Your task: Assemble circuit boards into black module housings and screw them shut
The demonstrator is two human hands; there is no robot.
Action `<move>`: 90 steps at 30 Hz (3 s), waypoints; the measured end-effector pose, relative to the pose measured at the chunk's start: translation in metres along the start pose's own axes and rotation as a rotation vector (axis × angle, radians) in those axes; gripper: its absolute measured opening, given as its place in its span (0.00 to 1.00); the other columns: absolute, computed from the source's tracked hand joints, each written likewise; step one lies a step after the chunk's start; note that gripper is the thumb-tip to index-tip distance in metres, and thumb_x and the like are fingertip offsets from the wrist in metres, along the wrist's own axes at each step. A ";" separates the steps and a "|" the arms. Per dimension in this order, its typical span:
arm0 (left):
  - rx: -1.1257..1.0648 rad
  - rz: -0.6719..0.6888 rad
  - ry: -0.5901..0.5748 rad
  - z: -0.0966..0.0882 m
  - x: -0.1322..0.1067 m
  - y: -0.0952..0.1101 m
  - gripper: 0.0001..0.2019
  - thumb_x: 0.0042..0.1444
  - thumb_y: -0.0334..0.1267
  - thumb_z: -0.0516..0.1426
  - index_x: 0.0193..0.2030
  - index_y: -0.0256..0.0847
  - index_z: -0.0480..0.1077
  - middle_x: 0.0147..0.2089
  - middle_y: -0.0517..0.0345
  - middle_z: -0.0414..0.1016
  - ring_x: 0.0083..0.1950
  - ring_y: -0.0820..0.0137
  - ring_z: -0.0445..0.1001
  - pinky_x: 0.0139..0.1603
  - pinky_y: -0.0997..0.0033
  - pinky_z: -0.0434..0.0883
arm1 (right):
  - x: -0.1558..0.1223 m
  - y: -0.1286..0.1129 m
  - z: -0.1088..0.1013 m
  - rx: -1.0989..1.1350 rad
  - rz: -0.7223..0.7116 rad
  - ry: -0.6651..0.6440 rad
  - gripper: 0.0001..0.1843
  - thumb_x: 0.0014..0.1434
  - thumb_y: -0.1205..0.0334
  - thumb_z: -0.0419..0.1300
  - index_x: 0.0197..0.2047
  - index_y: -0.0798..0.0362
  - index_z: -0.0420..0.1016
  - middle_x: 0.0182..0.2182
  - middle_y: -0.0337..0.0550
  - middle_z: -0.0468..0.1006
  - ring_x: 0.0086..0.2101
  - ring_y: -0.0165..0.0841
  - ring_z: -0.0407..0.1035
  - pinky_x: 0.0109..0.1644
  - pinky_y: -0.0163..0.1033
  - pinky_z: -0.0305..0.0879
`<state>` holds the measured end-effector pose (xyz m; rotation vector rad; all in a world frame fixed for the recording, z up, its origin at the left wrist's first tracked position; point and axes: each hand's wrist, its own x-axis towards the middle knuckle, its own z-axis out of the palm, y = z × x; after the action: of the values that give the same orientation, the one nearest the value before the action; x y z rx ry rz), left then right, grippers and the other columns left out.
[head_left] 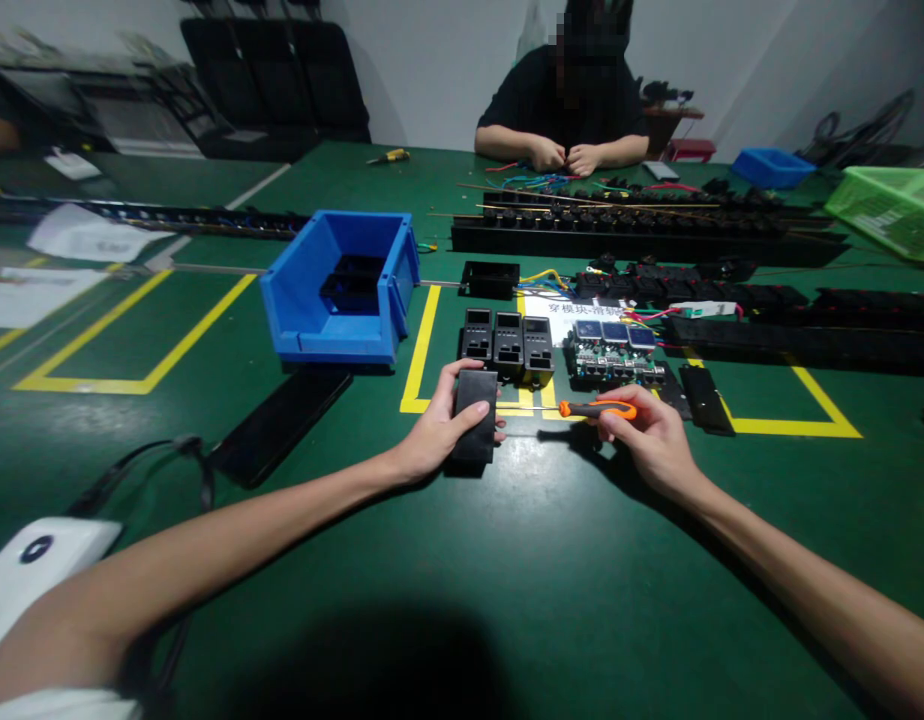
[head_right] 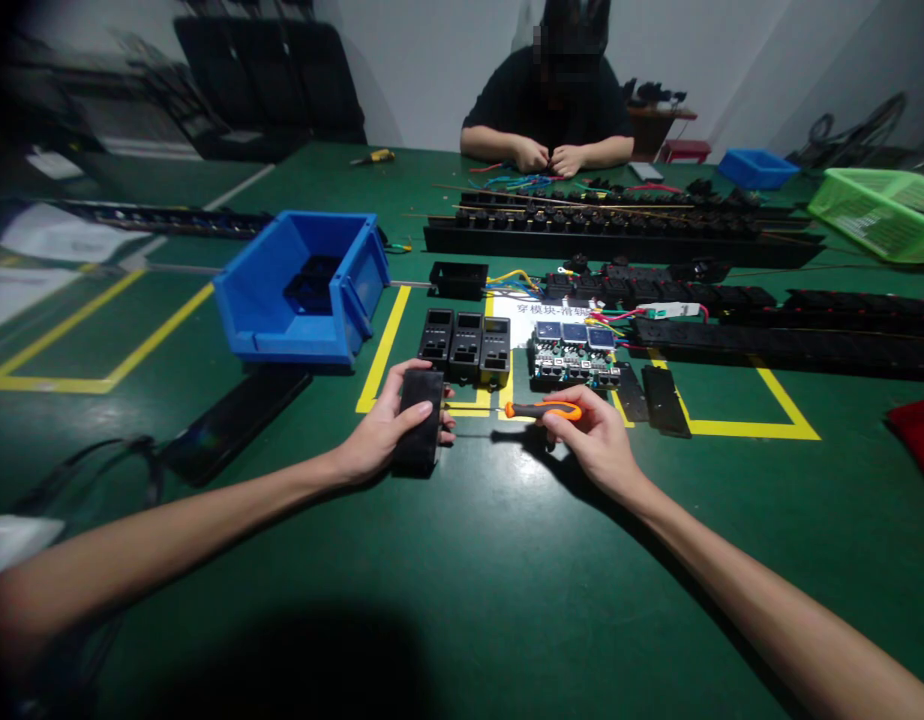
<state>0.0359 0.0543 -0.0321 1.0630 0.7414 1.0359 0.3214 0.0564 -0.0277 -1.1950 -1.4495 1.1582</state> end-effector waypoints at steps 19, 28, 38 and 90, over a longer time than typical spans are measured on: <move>0.016 0.007 -0.001 0.002 -0.001 0.000 0.27 0.59 0.41 0.60 0.60 0.55 0.52 0.52 0.55 0.63 0.41 0.69 0.77 0.43 0.54 0.79 | -0.001 0.005 0.002 0.016 0.014 -0.095 0.14 0.64 0.48 0.58 0.45 0.48 0.69 0.26 0.34 0.72 0.25 0.28 0.66 0.29 0.33 0.64; -0.049 -0.028 0.014 0.001 0.002 0.001 0.26 0.59 0.42 0.60 0.59 0.54 0.51 0.52 0.55 0.64 0.41 0.69 0.78 0.43 0.54 0.79 | -0.001 0.005 -0.001 0.024 -0.016 -0.038 0.13 0.59 0.54 0.65 0.45 0.48 0.72 0.33 0.38 0.77 0.31 0.29 0.70 0.34 0.34 0.67; 0.003 0.008 0.006 0.002 -0.002 0.000 0.26 0.59 0.42 0.60 0.59 0.56 0.51 0.52 0.56 0.64 0.40 0.70 0.77 0.44 0.54 0.79 | 0.000 -0.003 0.002 0.031 0.038 -0.034 0.13 0.58 0.52 0.65 0.40 0.53 0.74 0.24 0.38 0.77 0.23 0.28 0.68 0.27 0.34 0.66; -0.001 -0.010 0.003 0.000 0.000 -0.001 0.26 0.59 0.42 0.60 0.60 0.55 0.51 0.52 0.55 0.64 0.40 0.70 0.77 0.43 0.53 0.79 | -0.005 0.004 0.001 -0.011 -0.022 -0.080 0.13 0.61 0.52 0.62 0.46 0.45 0.66 0.32 0.35 0.72 0.30 0.30 0.67 0.36 0.36 0.65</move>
<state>0.0364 0.0542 -0.0325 1.0556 0.7483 1.0296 0.3217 0.0521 -0.0322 -1.1492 -1.5268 1.1962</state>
